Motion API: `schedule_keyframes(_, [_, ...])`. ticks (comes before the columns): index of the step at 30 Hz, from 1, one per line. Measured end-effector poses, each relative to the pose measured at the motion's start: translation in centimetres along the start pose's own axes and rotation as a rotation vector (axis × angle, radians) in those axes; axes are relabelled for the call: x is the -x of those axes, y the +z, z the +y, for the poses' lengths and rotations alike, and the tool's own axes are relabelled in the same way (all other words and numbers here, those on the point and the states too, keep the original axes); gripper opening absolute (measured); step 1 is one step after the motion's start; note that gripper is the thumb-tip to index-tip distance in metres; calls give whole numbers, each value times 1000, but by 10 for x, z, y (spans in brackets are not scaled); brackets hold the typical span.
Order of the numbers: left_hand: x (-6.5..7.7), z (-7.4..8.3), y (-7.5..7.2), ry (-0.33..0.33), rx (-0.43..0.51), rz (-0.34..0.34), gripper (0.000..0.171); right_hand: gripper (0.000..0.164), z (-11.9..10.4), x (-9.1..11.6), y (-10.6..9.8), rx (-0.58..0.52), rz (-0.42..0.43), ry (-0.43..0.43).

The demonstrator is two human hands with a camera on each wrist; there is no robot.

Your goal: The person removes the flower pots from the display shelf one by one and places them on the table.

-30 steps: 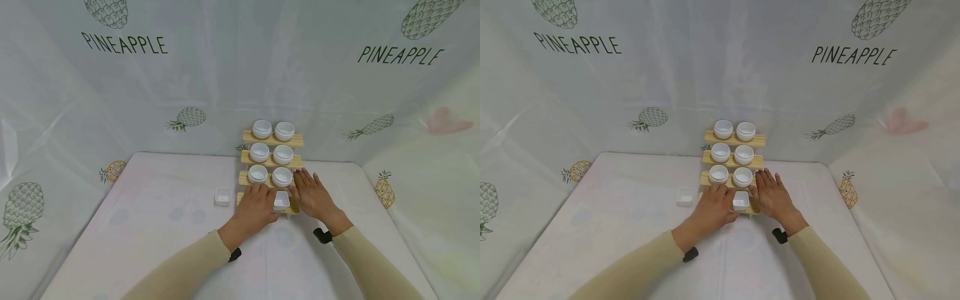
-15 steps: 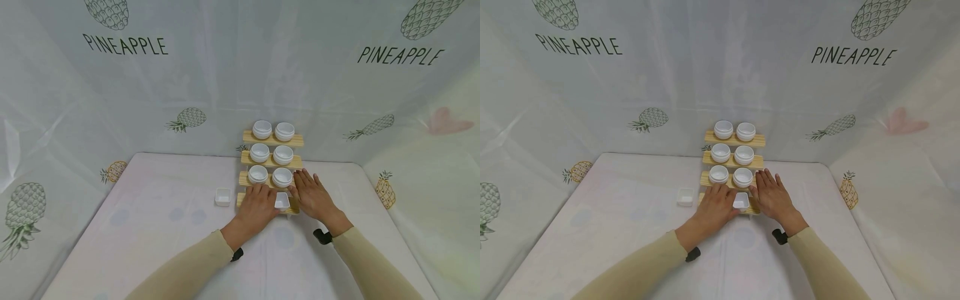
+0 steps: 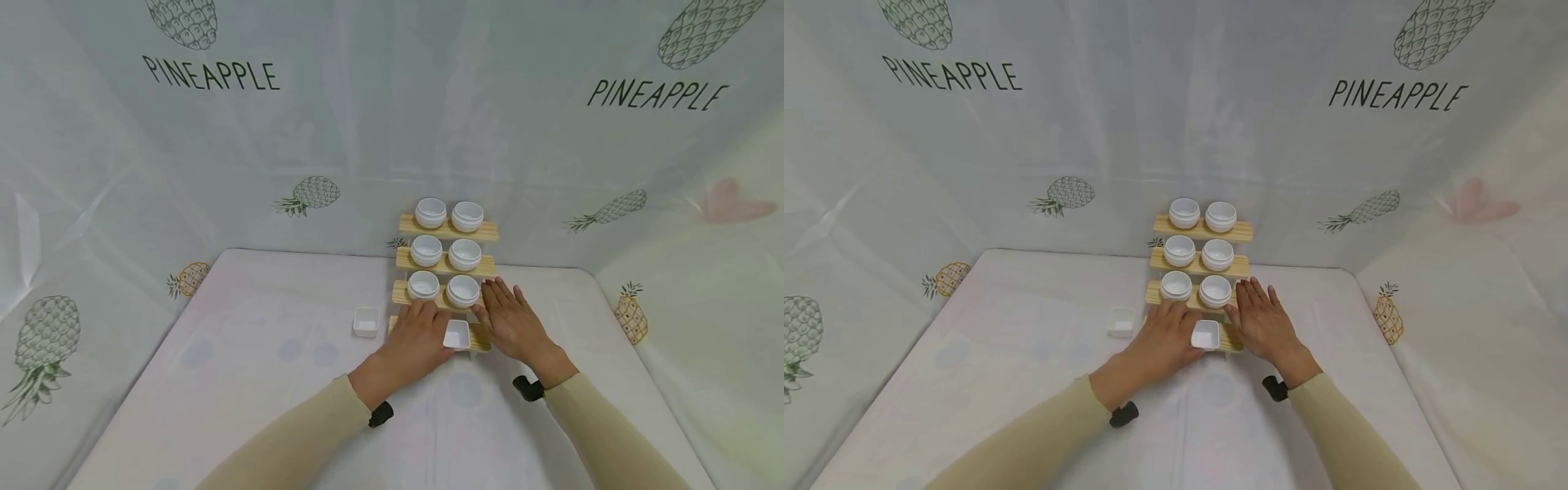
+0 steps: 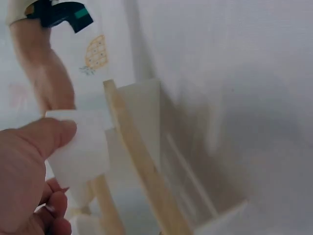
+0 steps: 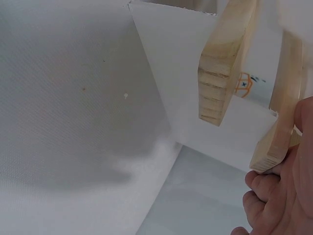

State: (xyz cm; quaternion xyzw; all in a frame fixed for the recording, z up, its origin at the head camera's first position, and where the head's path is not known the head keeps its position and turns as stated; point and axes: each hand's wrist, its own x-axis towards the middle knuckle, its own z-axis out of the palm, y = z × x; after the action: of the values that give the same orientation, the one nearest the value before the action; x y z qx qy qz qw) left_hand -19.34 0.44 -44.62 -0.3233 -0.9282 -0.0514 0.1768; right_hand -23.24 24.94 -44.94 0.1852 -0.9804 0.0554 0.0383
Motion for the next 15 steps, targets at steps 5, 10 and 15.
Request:
schedule_keyframes(5, [25,-29,-23,7,139,-82,51,69,-1,0,1,-25,-1,-3])
schedule_keyframes(10, [57,-78,-45,-36,205,-91,57,69,-2,0,0,-20,-2,-14])
schedule_keyframes(15, [79,-132,-53,-172,222,-94,56,69,1,-1,-1,-22,-8,-9])
